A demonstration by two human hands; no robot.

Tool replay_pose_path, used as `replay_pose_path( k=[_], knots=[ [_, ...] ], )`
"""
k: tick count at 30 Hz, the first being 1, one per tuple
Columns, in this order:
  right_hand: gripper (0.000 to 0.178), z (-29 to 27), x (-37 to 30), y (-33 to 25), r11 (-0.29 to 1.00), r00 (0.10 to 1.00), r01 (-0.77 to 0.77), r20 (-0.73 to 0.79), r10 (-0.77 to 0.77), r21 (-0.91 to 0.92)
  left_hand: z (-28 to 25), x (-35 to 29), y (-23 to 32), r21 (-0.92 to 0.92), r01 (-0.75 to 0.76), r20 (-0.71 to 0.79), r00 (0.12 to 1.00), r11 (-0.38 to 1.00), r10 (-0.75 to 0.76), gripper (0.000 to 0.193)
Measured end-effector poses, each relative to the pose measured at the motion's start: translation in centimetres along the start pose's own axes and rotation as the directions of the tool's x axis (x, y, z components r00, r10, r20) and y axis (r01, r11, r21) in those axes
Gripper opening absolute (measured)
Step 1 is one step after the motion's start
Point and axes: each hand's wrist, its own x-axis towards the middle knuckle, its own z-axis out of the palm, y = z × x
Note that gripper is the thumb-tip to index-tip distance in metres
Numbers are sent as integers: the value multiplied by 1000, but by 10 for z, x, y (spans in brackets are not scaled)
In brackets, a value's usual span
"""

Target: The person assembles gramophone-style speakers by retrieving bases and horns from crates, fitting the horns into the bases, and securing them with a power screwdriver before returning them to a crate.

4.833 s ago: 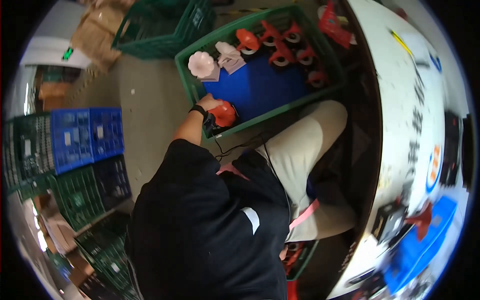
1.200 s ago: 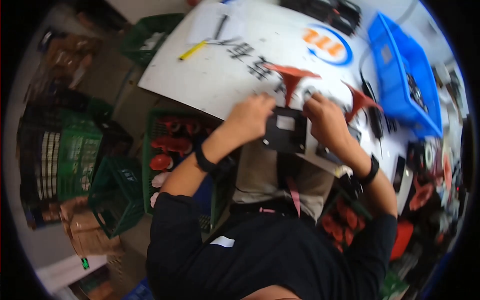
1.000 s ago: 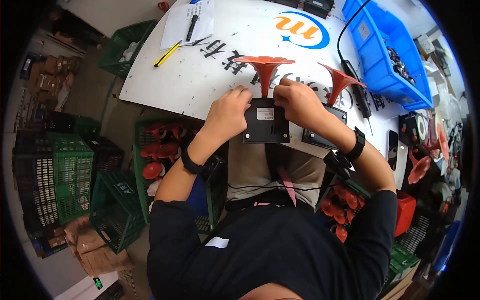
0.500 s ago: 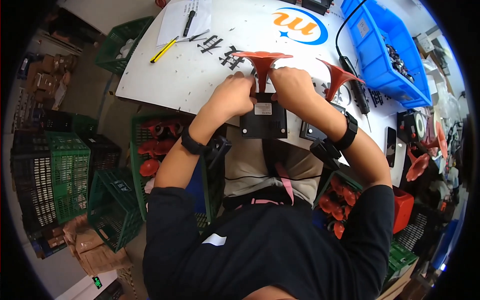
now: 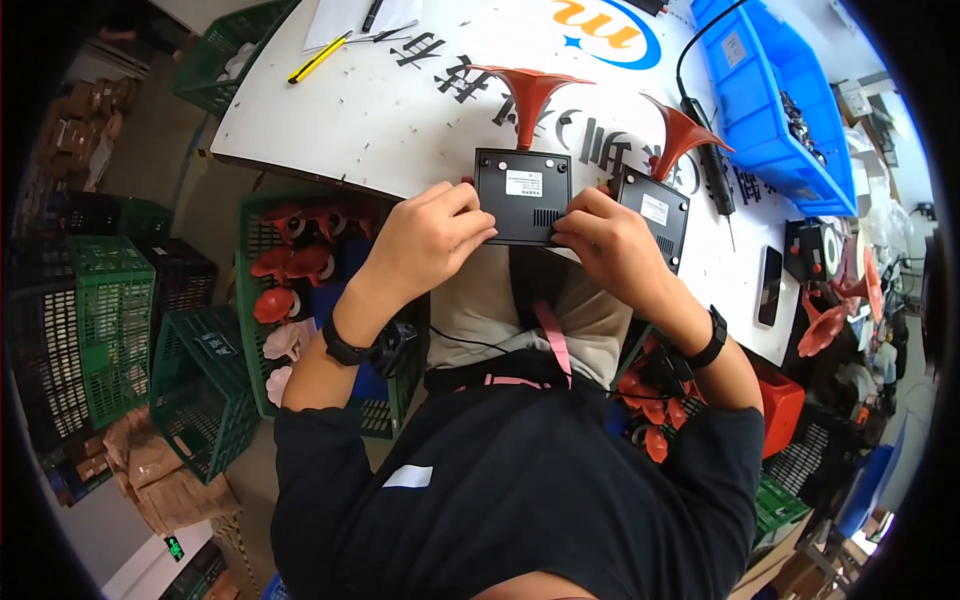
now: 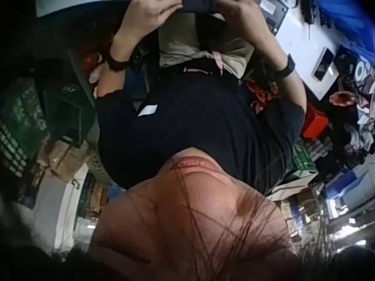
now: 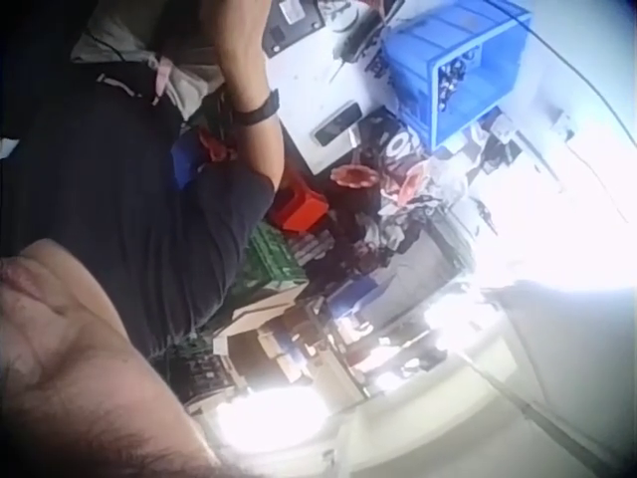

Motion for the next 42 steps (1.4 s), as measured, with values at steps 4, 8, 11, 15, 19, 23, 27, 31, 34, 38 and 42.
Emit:
replay_pose_path(
  k=[4, 8, 11, 15, 19, 23, 27, 31, 34, 38, 42],
  knots=[
    [10, 4, -4, 2, 1000, 1000, 9, 9, -9, 1, 1, -7, -6, -15, -19, -1, 1000, 1000, 19, 10],
    [8, 7, -5, 5, 1000, 1000, 14, -1, -14, 5, 5, -6, -5, 3, -56, -19, 998, 998, 56, 12],
    [9, 11, -6, 8, 998, 999, 45, 6, -45, -51, 7, -8, -8, 22, -86, -28, 996, 996, 86, 13],
    [13, 20, -9, 9, 989, 996, 85, -30, -89, -122, 9, -9, -10, 33, -100, -40, 994, 994, 101, 14],
    [16, 24, -12, 11, 988, 992, 88, -73, -98, -125, 11, -8, -8, 39, -88, -52, 995, 995, 90, 14],
    [20, 17, -6, 2, 994, 999, 11, -39, -16, -109, 12, -11, -5, 48, -48, -60, 997, 998, 51, 15],
    [21, 8, 2, 1, 993, 999, 3, 36, 1, -121, 15, -11, -1, 42, -21, -79, 997, 999, 24, 16],
    [20, 1, 10, 0, 993, 988, -8, 155, 26, -116, 14, -6, 7, 51, 14, -41, 999, 999, -11, 16],
    [19, 1, 11, -2, 998, 988, 1, 154, 9, -65, 14, -1, 10, 87, 15, 33, 999, 996, -18, 17],
    [21, 4, 7, -3, 1000, 995, 8, 96, -6, -20, 17, 0, 12, 118, 56, 27, 998, 991, -59, 17],
    [22, -3, 15, -7, 999, 999, -29, 43, 28, 30, 16, -5, 14, 111, 107, -1, 994, 988, -107, 17]
  ],
)
